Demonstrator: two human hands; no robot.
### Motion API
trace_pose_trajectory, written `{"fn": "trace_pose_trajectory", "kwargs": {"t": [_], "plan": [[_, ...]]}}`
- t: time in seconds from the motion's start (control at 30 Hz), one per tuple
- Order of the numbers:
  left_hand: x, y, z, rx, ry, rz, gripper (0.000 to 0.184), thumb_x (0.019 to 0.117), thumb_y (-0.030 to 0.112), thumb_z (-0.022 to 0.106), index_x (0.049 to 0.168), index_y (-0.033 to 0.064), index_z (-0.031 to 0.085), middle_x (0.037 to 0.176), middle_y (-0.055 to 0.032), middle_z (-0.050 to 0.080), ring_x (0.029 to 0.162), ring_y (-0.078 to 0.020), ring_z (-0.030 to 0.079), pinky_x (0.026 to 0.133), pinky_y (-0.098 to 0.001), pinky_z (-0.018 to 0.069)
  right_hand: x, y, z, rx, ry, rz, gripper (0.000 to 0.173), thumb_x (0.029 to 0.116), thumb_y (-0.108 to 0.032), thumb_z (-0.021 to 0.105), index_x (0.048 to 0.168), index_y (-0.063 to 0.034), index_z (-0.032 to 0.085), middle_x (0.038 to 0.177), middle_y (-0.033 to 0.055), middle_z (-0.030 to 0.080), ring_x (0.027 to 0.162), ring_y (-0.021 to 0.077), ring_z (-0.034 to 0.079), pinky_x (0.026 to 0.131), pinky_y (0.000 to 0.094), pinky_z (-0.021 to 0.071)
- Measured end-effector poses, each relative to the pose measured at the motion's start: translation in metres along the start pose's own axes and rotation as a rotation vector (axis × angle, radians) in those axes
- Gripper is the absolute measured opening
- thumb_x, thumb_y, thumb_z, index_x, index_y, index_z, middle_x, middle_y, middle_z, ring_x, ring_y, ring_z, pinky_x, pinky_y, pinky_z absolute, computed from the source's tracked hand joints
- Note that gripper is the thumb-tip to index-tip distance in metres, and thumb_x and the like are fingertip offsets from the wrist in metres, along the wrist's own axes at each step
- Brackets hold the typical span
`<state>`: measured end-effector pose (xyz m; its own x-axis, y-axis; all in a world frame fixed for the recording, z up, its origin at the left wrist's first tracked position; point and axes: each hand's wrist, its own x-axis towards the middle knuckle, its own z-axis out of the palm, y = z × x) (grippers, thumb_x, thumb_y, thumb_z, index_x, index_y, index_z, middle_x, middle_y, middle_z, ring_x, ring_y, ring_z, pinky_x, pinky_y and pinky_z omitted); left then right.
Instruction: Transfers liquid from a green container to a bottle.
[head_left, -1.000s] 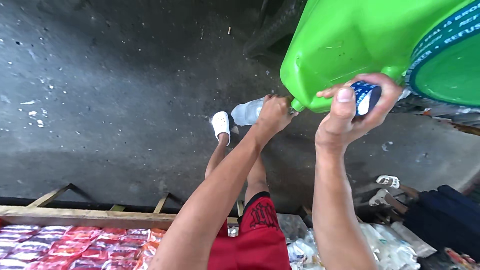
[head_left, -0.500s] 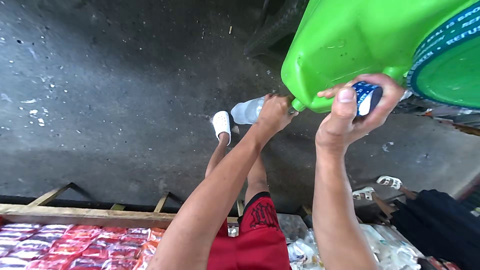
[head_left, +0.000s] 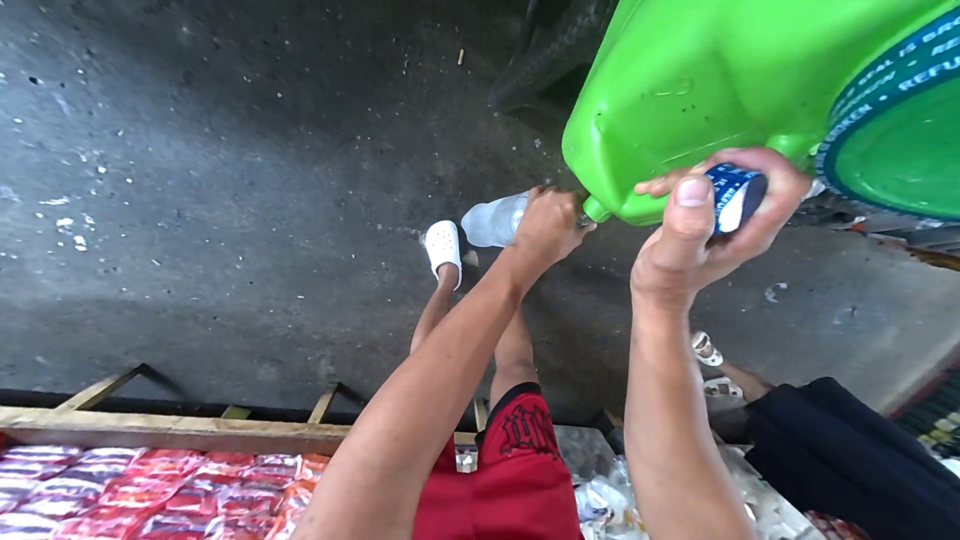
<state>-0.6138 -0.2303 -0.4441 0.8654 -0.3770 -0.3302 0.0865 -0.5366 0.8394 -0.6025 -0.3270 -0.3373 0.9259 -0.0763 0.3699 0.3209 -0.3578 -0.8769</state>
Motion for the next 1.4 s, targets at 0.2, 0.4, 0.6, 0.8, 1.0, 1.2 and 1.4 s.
{"fn": "trace_pose_trajectory", "kwargs": {"t": [0.2,0.4,0.6,0.8,1.0,1.2,1.4], "plan": [[0.0,0.0004,-0.0023,0.005,-0.02,0.005,0.032,0.0928,0.031,0.073,0.11,0.004,0.073,0.105,-0.0145,0.074,0.108,-0.0306,0.068,0.11,-0.0537,0.0407,0.0006,-0.0004,0.0009,0.012,0.004,-0.007,0.033,0.0973,-0.034,0.065,0.121,-0.0149,0.053,0.093,-0.0043,0.063,0.079,0.0123,0.068,0.071,0.0364,0.0627],[0.0005,-0.0009,-0.0007,0.014,-0.007,0.017,0.031,0.0926,0.031,0.073,0.108,0.0048,0.074,0.102,-0.0135,0.074,0.106,-0.03,0.069,0.109,-0.0539,0.0416,0.0009,-0.0004,-0.0006,0.004,-0.005,0.002,0.033,0.0982,-0.035,0.064,0.122,-0.0144,0.053,0.095,-0.0031,0.063,0.079,0.0136,0.068,0.072,0.0381,0.0625],[0.0011,-0.002,-0.0009,0.008,-0.023,0.013,0.031,0.0925,0.031,0.074,0.11,0.006,0.073,0.105,-0.0125,0.074,0.108,-0.0292,0.068,0.11,-0.0534,0.0407,-0.0003,-0.0007,-0.0002,-0.002,-0.004,0.001,0.033,0.0983,-0.033,0.063,0.122,-0.013,0.053,0.095,-0.0025,0.062,0.08,0.0138,0.068,0.072,0.038,0.0626],[0.0005,-0.0025,0.0005,0.009,-0.002,0.02,0.03,0.0924,0.031,0.073,0.108,0.0053,0.074,0.103,-0.013,0.074,0.107,-0.03,0.068,0.109,-0.0548,0.0411,-0.0017,-0.0007,-0.0005,-0.006,-0.002,0.001,0.031,0.0992,-0.031,0.062,0.122,-0.0122,0.052,0.096,-0.0012,0.062,0.081,0.0146,0.068,0.072,0.038,0.0625],[0.0002,-0.0039,0.0016,0.019,-0.004,0.022,0.029,0.0924,0.031,0.073,0.107,0.0059,0.074,0.102,-0.0124,0.075,0.107,-0.0297,0.069,0.109,-0.0544,0.0411,-0.0031,0.0008,-0.0001,-0.002,0.002,-0.007,0.033,0.0989,-0.032,0.063,0.122,-0.0115,0.053,0.096,-0.0011,0.062,0.081,0.0145,0.068,0.072,0.0378,0.0624],[0.0008,-0.0048,0.0024,0.025,-0.002,0.028,0.028,0.0923,0.03,0.073,0.107,0.0062,0.074,0.103,-0.0122,0.075,0.107,-0.0289,0.069,0.109,-0.054,0.0415,-0.0032,0.0009,-0.0003,-0.003,0.001,-0.007,0.033,0.0984,-0.032,0.063,0.122,-0.0116,0.053,0.096,-0.0011,0.062,0.082,0.0146,0.068,0.073,0.0381,0.0623],[0.0009,-0.0053,0.0026,0.015,0.004,0.027,0.028,0.0923,0.029,0.073,0.108,0.006,0.074,0.104,-0.0122,0.075,0.108,-0.0291,0.069,0.109,-0.0542,0.0412,-0.0033,0.0013,-0.0001,-0.01,0.001,-0.007,0.033,0.0986,-0.033,0.063,0.122,-0.0117,0.052,0.097,-0.0007,0.062,0.081,0.0149,0.068,0.072,0.0382,0.0625]]}}
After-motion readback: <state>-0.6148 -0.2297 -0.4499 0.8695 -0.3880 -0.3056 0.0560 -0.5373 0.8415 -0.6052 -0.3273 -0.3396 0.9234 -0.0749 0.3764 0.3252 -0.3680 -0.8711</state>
